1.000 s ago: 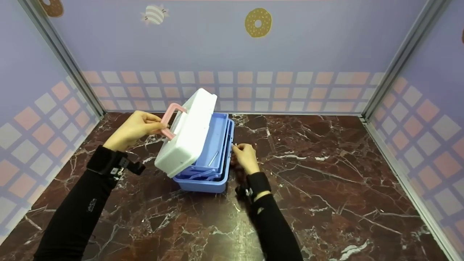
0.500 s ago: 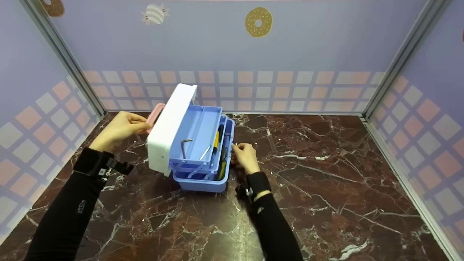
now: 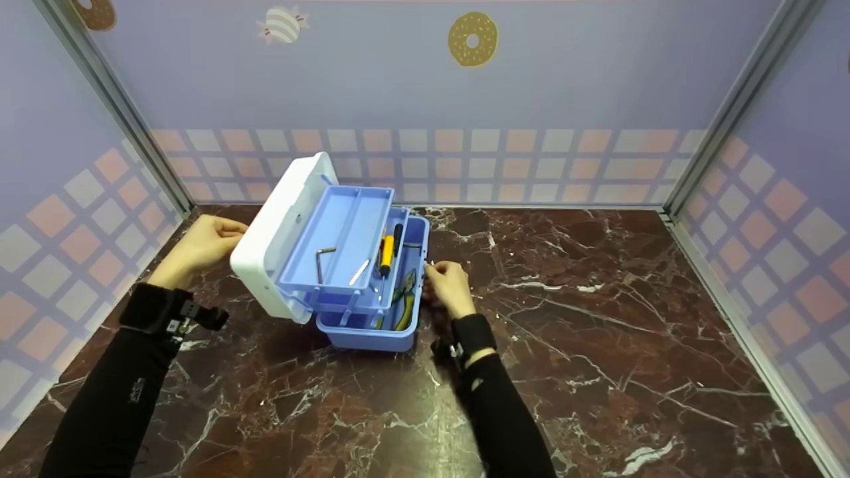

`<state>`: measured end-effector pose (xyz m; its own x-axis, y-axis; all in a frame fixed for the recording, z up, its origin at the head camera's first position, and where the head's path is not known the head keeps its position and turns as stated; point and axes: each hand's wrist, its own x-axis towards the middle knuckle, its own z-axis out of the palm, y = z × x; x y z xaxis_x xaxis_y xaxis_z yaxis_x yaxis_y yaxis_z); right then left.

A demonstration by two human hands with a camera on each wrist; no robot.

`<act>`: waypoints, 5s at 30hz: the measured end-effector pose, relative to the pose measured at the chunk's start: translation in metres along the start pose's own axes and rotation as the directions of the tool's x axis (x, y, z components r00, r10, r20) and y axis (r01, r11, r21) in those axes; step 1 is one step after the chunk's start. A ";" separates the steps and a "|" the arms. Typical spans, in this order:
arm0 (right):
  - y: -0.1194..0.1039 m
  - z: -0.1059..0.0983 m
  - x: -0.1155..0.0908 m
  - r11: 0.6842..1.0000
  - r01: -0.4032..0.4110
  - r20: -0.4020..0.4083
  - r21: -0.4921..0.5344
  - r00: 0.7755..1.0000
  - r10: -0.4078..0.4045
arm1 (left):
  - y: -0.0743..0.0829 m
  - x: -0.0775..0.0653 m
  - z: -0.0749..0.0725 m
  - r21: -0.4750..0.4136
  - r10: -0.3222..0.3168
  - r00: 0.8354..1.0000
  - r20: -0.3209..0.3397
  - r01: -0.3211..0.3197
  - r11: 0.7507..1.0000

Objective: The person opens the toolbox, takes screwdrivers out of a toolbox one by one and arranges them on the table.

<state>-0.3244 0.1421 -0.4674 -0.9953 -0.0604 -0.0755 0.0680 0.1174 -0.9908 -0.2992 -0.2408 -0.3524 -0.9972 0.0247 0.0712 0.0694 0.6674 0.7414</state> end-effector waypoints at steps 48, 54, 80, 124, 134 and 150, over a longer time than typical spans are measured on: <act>0.000 0.001 0.000 1.000 -0.017 0.021 -0.006 1.000 0.017 | -0.096 -0.032 0.024 -0.691 -0.044 0.970 0.238 0.201 0.694; 0.001 0.000 -0.003 1.000 -0.009 0.049 0.029 0.999 0.008 | -0.103 -0.039 0.027 -0.679 -0.025 0.968 0.250 0.194 0.708; 0.001 -0.002 -0.012 0.999 -0.003 0.075 0.033 0.997 0.001 | -0.088 -0.060 0.012 -0.127 -0.061 0.996 0.060 0.069 0.990; -0.002 -0.003 -0.010 0.958 0.115 0.031 -0.264 0.993 -0.111 | -0.117 -0.054 0.022 -0.346 -0.005 0.976 0.218 0.082 0.935; -0.003 -0.002 -0.012 0.950 0.115 0.026 -0.291 0.993 -0.112 | -0.098 -0.057 0.011 -0.377 -0.075 0.991 0.114 0.113 0.919; -0.003 -0.001 -0.012 0.871 0.221 -0.024 -0.439 0.966 -0.257 | -0.050 -0.070 0.008 -0.162 0.057 0.984 -0.168 -0.085 0.983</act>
<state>-0.3132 0.1433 -0.4633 -0.9807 -0.0644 0.1847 -0.1907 0.5236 -0.8303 -0.2326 -0.2696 -0.4000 -0.9725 -0.0624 0.2246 0.1577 0.5334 0.8310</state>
